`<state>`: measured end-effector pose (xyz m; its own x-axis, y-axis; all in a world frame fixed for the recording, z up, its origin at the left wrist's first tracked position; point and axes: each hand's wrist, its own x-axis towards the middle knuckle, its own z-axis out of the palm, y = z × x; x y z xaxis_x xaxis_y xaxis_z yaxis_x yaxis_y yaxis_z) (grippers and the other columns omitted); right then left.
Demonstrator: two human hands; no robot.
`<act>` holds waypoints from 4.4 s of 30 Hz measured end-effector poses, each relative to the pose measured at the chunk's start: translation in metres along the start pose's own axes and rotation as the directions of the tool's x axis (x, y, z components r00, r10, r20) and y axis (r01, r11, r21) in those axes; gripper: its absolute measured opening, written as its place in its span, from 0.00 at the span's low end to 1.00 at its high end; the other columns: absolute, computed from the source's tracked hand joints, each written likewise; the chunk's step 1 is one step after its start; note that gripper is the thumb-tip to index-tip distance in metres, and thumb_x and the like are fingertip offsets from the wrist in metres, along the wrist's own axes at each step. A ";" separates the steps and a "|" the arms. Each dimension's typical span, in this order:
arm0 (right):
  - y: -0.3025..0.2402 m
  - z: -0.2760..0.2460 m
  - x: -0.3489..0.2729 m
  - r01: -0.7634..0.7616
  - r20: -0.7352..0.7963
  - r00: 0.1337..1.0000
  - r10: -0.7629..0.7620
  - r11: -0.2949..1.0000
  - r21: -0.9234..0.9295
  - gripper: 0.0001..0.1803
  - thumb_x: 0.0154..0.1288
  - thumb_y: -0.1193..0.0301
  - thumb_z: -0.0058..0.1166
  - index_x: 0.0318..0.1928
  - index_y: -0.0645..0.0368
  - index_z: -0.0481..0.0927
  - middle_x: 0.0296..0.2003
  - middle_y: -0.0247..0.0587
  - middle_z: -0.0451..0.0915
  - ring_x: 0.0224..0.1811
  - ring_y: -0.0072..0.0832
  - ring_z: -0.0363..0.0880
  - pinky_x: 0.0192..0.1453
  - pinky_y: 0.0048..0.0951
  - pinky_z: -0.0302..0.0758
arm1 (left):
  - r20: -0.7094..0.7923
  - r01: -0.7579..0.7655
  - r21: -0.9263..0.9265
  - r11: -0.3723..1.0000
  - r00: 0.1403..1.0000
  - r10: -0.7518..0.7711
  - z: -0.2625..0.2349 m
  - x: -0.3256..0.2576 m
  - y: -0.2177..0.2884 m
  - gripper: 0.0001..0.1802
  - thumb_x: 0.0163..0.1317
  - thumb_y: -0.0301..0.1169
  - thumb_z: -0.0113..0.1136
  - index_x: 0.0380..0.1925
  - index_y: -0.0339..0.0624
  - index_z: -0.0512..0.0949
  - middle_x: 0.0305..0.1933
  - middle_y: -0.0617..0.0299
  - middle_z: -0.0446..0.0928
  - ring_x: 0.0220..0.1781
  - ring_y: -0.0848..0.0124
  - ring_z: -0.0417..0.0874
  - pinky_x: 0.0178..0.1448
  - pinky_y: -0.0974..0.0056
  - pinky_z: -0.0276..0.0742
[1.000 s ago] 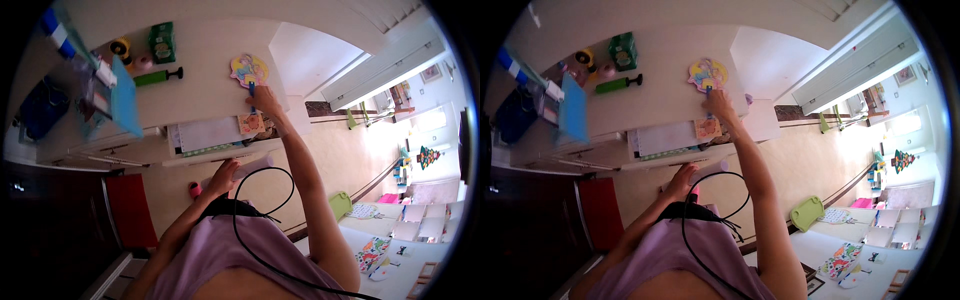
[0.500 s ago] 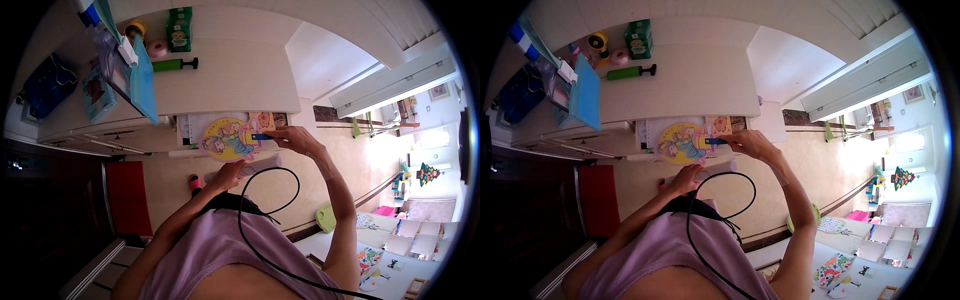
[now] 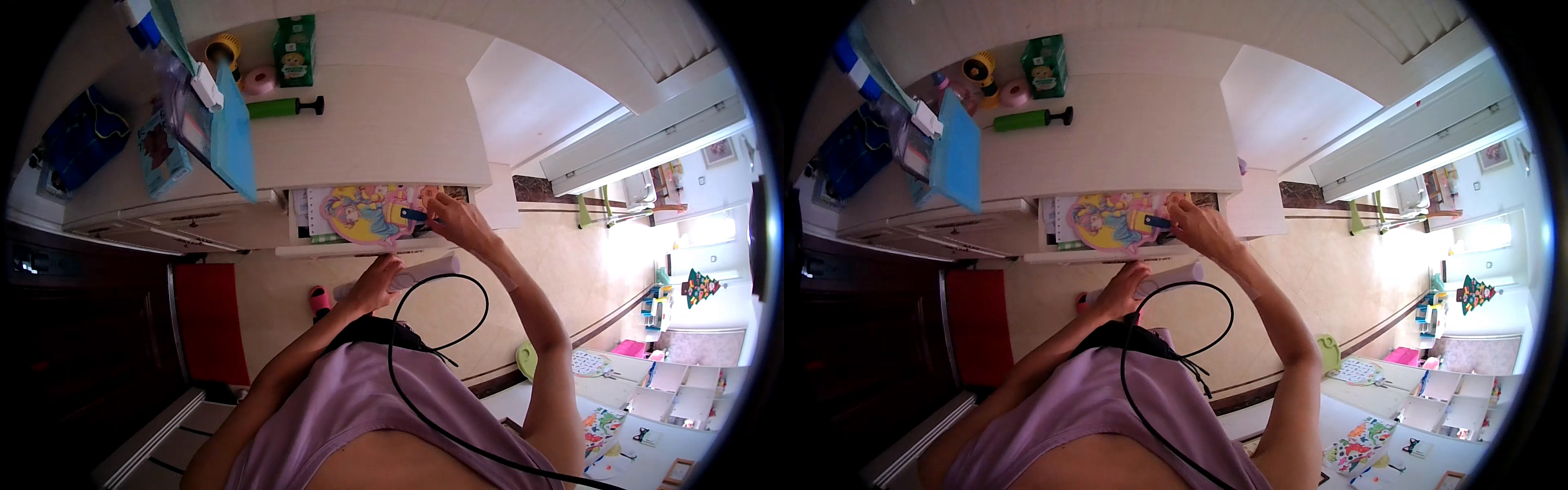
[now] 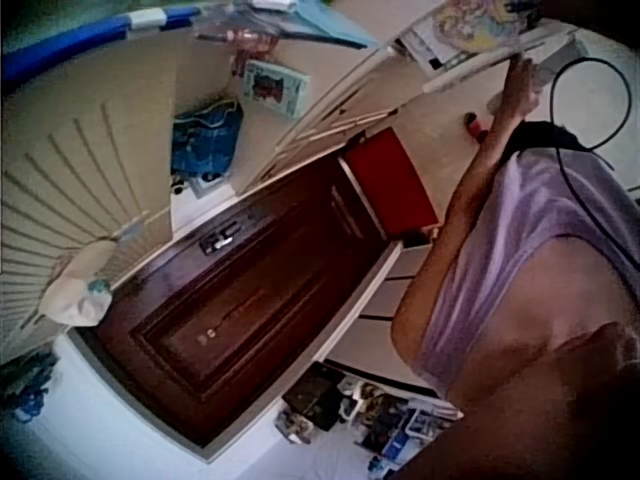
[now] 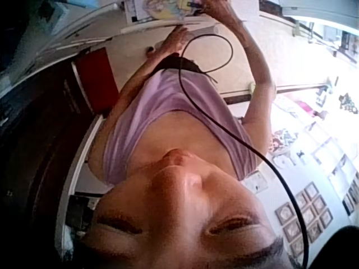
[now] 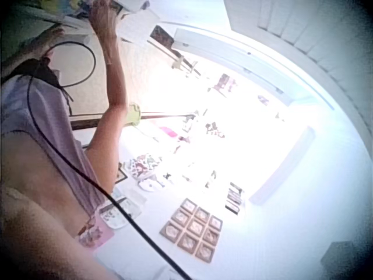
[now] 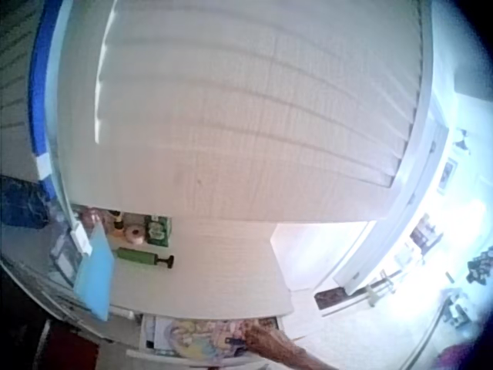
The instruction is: The person tidies various household items by picking up objects like a kettle, a pump, and clothing, then places them into cabinets or storage bins.
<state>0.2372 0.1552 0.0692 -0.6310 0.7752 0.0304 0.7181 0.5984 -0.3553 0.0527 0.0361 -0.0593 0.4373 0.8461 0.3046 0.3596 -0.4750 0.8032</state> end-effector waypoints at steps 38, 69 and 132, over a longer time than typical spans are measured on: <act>0.016 -0.014 -0.160 -0.242 -0.174 0.632 0.755 0.406 0.881 0.13 0.67 0.62 0.46 0.32 0.56 0.77 0.14 0.17 0.56 0.15 0.06 0.50 0.17 0.14 0.45 | -0.011 -0.007 0.186 0.983 1.000 0.009 -0.019 0.015 0.012 0.25 0.38 0.24 0.62 0.41 0.39 0.68 0.45 0.54 0.69 0.51 0.54 0.70 0.54 0.56 0.67; -0.233 0.002 0.094 0.220 0.363 0.847 -0.387 0.878 0.424 0.22 0.58 0.57 0.54 0.39 0.67 0.72 0.30 0.53 0.79 0.34 0.42 0.79 0.38 0.38 0.74 | -0.601 -0.279 -0.795 0.539 0.489 -0.632 -0.197 -0.099 0.093 0.24 0.50 0.24 0.62 0.49 0.36 0.68 0.55 0.51 0.69 0.60 0.59 0.70 0.63 0.58 0.65; -0.221 -0.166 -0.143 0.411 -0.879 0.472 0.072 0.864 0.292 0.40 0.47 0.69 0.66 0.60 0.57 0.60 0.45 0.41 0.75 0.27 0.25 0.77 0.27 0.24 0.72 | -0.263 -0.293 -0.523 0.801 0.949 0.176 -0.277 0.110 0.406 0.26 0.59 0.44 0.55 0.53 0.41 0.66 0.45 0.54 0.77 0.33 0.78 0.76 0.30 0.75 0.74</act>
<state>0.2177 -0.0544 0.2984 0.0118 0.5868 0.8097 0.2749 0.7766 -0.5668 0.0185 0.0034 0.4428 0.2614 0.7828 0.5647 -0.2711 -0.5020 0.8213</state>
